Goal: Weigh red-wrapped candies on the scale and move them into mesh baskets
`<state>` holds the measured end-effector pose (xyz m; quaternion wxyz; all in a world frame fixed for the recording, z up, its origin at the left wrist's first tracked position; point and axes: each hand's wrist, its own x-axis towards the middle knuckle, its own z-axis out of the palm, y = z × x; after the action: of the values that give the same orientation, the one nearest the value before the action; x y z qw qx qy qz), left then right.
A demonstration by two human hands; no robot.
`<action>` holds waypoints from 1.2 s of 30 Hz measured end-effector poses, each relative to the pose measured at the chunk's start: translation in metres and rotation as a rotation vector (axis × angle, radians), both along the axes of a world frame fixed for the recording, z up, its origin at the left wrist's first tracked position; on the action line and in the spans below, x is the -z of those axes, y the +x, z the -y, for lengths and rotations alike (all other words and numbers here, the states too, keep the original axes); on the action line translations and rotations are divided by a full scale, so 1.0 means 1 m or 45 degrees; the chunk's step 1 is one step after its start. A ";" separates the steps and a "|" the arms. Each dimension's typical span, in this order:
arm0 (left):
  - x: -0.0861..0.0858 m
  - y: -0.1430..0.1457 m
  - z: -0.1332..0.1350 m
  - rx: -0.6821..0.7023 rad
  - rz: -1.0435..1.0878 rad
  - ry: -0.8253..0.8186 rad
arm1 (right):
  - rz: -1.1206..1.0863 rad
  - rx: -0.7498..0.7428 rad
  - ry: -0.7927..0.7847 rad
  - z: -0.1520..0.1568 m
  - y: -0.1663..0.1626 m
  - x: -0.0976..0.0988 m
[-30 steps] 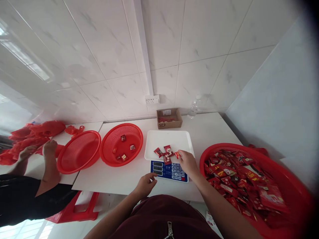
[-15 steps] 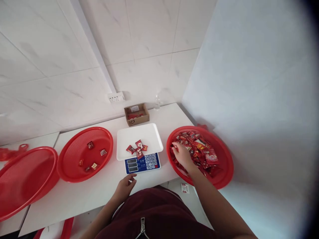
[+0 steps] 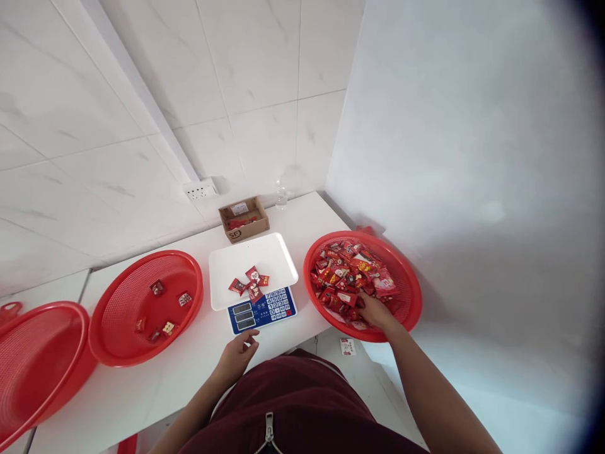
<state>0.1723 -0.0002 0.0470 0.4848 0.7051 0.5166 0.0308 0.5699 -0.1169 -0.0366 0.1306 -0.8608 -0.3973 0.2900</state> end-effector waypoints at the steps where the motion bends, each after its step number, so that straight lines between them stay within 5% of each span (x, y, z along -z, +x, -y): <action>1: 0.000 -0.001 0.000 0.010 -0.003 -0.004 | -0.018 0.026 0.019 0.000 0.001 -0.001; 11: 0.002 -0.006 -0.001 -0.019 0.010 -0.023 | -0.151 0.420 0.374 -0.008 0.017 -0.026; 17: -0.002 -0.005 0.000 -0.098 0.080 -0.134 | -0.681 0.661 0.583 -0.028 -0.007 -0.050; 25: -0.012 0.001 -0.002 -0.121 0.200 -0.155 | -1.025 0.178 0.594 -0.111 -0.100 -0.074; 29: -0.012 -0.008 0.002 -0.151 0.195 -0.151 | -1.145 0.146 0.510 -0.162 -0.147 -0.084; 36: -0.011 -0.030 0.010 -0.283 0.187 -0.187 | -0.851 -0.112 0.517 -0.218 -0.197 -0.091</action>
<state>0.1424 -0.0105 0.0575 0.5652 0.6020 0.5555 0.0982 0.3728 0.1015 0.0543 0.4080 -0.6575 -0.4188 0.4752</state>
